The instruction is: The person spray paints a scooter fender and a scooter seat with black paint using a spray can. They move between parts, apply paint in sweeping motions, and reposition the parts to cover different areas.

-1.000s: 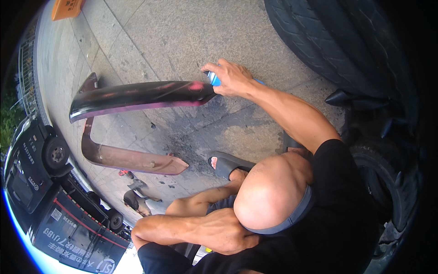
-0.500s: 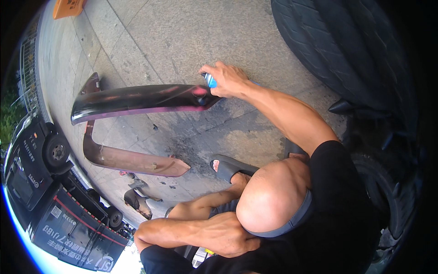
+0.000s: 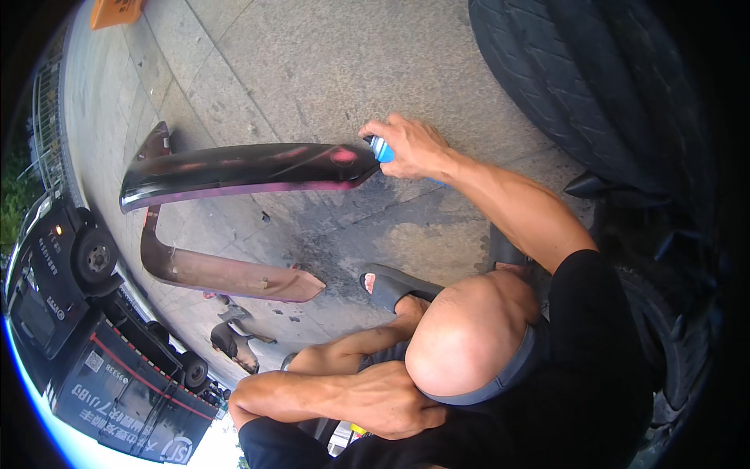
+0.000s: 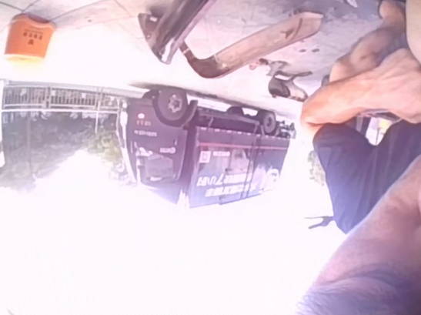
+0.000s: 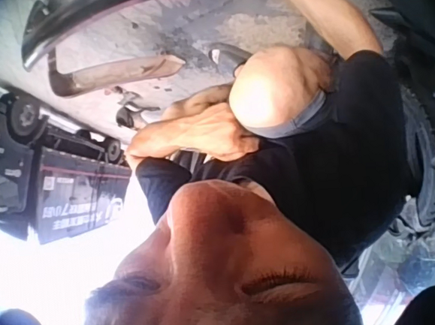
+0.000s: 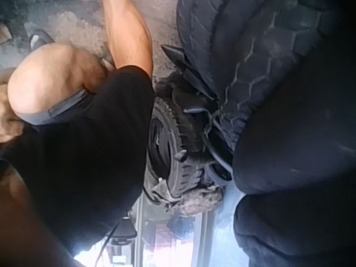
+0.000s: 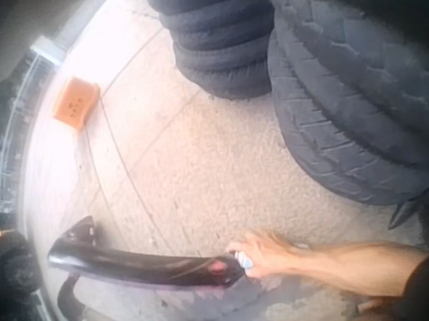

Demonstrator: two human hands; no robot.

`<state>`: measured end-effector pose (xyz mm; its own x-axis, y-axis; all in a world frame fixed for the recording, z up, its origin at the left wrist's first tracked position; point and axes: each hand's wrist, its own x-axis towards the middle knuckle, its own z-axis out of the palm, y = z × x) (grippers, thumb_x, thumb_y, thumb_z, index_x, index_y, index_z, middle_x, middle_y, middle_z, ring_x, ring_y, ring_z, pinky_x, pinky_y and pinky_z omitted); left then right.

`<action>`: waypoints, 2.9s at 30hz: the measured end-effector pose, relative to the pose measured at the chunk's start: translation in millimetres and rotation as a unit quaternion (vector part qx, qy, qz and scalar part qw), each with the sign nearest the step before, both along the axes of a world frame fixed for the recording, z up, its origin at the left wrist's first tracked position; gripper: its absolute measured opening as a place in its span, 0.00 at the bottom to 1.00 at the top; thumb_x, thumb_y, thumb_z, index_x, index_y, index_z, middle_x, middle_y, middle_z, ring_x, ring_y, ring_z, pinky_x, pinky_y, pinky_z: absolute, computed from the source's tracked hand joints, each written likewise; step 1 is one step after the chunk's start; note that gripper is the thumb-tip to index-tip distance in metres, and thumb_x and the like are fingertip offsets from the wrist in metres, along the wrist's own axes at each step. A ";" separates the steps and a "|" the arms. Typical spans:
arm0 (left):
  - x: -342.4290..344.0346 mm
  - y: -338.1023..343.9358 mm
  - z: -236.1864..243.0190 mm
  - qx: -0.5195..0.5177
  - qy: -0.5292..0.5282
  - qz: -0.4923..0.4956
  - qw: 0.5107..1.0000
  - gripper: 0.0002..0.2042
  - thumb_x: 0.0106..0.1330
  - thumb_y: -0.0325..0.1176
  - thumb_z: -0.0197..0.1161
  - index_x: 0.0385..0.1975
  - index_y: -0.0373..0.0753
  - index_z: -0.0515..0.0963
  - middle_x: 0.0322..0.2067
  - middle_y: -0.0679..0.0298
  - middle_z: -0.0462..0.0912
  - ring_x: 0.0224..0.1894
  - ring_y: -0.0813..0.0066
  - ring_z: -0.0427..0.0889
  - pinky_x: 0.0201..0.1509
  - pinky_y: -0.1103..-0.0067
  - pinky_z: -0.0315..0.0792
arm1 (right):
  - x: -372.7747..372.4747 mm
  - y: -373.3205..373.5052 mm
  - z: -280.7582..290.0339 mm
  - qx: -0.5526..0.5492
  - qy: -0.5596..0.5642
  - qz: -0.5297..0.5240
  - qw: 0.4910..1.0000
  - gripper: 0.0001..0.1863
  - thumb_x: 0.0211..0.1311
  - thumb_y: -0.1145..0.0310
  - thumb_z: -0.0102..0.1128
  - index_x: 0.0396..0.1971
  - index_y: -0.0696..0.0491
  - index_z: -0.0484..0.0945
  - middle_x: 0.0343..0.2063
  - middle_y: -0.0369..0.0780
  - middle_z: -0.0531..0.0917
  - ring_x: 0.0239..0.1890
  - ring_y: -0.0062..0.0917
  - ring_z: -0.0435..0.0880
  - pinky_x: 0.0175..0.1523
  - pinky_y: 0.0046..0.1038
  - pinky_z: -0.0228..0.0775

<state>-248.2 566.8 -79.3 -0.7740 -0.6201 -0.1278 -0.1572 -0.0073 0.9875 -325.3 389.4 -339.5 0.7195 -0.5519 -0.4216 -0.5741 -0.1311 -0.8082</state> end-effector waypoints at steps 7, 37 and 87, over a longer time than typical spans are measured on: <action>-3.7 3.5 1.8 -0.006 -0.015 -0.004 1.000 0.08 0.56 0.31 0.63 0.20 0.38 0.74 0.16 0.62 0.72 0.18 0.62 0.76 0.18 0.67 0.67 | 13.3 3.6 3.4 -0.013 -0.054 -0.020 0.998 0.36 0.50 0.67 0.69 0.63 0.37 0.73 0.47 0.49 0.78 0.50 0.50 0.82 0.54 0.47 0.77; -2.0 0.3 4.3 -0.001 -0.006 -0.002 1.000 0.07 0.54 0.32 0.64 0.20 0.38 0.74 0.15 0.64 0.72 0.18 0.62 0.77 0.17 0.68 0.66 | 9.9 11.2 5.8 -0.035 -0.046 0.005 0.998 0.35 0.51 0.67 0.70 0.63 0.35 0.73 0.49 0.49 0.78 0.50 0.50 0.85 0.54 0.47 0.80; 1.5 -7.8 2.9 0.008 0.010 -0.019 1.000 0.08 0.55 0.32 0.64 0.21 0.37 0.73 0.15 0.62 0.72 0.18 0.59 0.77 0.18 0.67 0.67 | 39.1 0.7 11.8 -0.047 -0.082 -0.002 0.996 0.35 0.50 0.66 0.70 0.62 0.36 0.73 0.44 0.44 0.77 0.48 0.44 0.83 0.51 0.46 0.79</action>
<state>-246.6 559.0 -76.4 -0.7992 -0.5888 -0.1209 -0.1374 -0.0168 0.9904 -286.2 390.1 -327.7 0.7724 -0.5856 -0.2460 -0.4368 -0.2085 -0.8751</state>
